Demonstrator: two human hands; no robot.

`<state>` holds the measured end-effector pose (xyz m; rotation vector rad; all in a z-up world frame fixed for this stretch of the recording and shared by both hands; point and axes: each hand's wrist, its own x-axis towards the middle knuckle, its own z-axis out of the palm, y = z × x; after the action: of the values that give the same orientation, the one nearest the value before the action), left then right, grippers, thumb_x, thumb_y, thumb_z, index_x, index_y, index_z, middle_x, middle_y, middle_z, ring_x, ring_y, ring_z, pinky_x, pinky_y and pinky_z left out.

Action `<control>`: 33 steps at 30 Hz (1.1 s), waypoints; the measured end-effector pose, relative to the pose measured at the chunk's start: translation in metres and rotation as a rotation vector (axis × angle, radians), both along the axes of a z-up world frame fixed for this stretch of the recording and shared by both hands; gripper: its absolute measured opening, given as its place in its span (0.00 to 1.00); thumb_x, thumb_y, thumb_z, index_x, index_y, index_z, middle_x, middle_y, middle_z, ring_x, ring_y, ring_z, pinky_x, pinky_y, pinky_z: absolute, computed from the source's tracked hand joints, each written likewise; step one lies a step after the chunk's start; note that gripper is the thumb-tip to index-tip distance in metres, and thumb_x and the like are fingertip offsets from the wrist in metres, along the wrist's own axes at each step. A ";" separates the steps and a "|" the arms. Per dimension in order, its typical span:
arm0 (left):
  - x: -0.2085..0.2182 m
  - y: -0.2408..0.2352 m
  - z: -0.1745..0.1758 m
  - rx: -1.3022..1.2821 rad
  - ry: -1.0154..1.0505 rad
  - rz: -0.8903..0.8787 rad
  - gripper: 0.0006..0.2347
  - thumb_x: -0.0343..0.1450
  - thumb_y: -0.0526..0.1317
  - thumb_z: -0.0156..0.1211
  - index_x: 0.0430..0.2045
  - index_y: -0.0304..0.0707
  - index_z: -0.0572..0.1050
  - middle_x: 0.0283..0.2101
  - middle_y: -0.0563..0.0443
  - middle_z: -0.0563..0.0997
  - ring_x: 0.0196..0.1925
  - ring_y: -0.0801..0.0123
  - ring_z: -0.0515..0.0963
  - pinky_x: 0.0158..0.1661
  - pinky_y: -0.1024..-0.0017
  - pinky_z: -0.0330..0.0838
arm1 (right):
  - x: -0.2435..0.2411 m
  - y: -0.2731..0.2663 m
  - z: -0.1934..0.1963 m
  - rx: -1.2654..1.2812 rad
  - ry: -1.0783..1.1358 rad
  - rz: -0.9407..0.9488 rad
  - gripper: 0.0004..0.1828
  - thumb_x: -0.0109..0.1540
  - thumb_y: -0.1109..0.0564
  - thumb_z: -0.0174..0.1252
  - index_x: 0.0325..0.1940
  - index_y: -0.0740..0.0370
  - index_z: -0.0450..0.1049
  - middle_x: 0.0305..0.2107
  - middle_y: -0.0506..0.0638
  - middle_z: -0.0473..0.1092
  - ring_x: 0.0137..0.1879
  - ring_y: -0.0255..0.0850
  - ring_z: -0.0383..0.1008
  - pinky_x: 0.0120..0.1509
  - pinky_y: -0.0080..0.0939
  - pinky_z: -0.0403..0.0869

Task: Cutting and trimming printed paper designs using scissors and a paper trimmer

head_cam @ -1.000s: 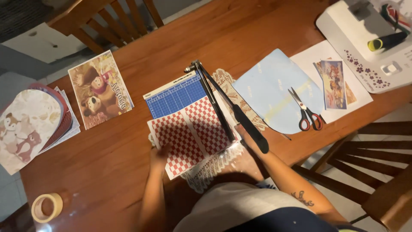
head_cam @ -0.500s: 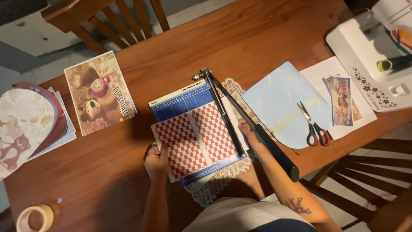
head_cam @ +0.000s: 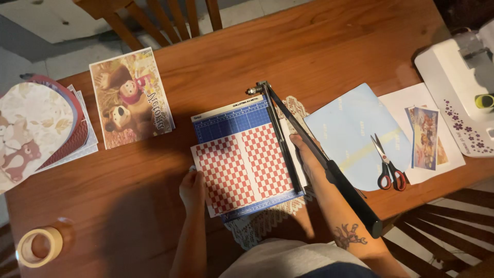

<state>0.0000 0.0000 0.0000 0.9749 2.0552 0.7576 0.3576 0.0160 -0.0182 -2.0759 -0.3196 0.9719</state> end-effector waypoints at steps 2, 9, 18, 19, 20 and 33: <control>0.002 -0.002 0.006 0.025 -0.046 0.020 0.11 0.65 0.49 0.63 0.30 0.45 0.84 0.29 0.46 0.84 0.39 0.52 0.84 0.43 0.55 0.75 | -0.006 -0.001 0.019 0.008 0.010 -0.018 0.18 0.48 0.40 0.77 0.33 0.48 0.83 0.24 0.51 0.75 0.29 0.44 0.76 0.26 0.39 0.72; 0.003 -0.002 0.016 0.026 -0.052 0.007 0.09 0.65 0.48 0.63 0.27 0.45 0.83 0.27 0.46 0.83 0.35 0.55 0.83 0.41 0.58 0.75 | -0.013 -0.001 0.026 0.034 0.024 -0.018 0.16 0.49 0.44 0.76 0.32 0.52 0.82 0.24 0.53 0.74 0.30 0.46 0.75 0.27 0.40 0.72; 0.005 -0.003 0.013 0.048 -0.132 0.051 0.10 0.64 0.45 0.63 0.28 0.40 0.82 0.27 0.47 0.82 0.33 0.62 0.79 0.37 0.63 0.72 | -0.013 0.001 0.041 0.033 0.011 0.027 0.14 0.51 0.43 0.75 0.28 0.51 0.80 0.23 0.51 0.73 0.29 0.44 0.73 0.27 0.39 0.70; 0.001 -0.003 0.003 0.048 -0.120 0.030 0.09 0.65 0.45 0.62 0.27 0.40 0.82 0.26 0.46 0.81 0.32 0.60 0.79 0.37 0.62 0.72 | -0.015 0.001 0.047 0.023 0.003 0.037 0.14 0.52 0.43 0.74 0.29 0.51 0.80 0.23 0.51 0.73 0.30 0.44 0.73 0.27 0.39 0.70; -0.004 -0.004 -0.007 0.047 -0.109 0.008 0.08 0.65 0.44 0.62 0.25 0.40 0.81 0.25 0.45 0.80 0.32 0.59 0.80 0.36 0.60 0.72 | -0.017 0.001 0.054 0.013 -0.006 0.047 0.13 0.52 0.44 0.74 0.29 0.51 0.80 0.23 0.51 0.73 0.30 0.44 0.73 0.28 0.39 0.70; -0.001 -0.007 -0.002 0.052 -0.088 -0.006 0.09 0.64 0.44 0.61 0.27 0.39 0.81 0.28 0.42 0.81 0.34 0.55 0.80 0.38 0.58 0.72 | -0.013 0.000 0.036 0.055 0.002 0.036 0.12 0.52 0.47 0.74 0.26 0.51 0.78 0.21 0.48 0.70 0.28 0.43 0.70 0.28 0.37 0.67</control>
<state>-0.0012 -0.0068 -0.0022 0.9588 1.9647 0.8399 0.3447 0.0165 0.0173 -2.0257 -0.3795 0.9764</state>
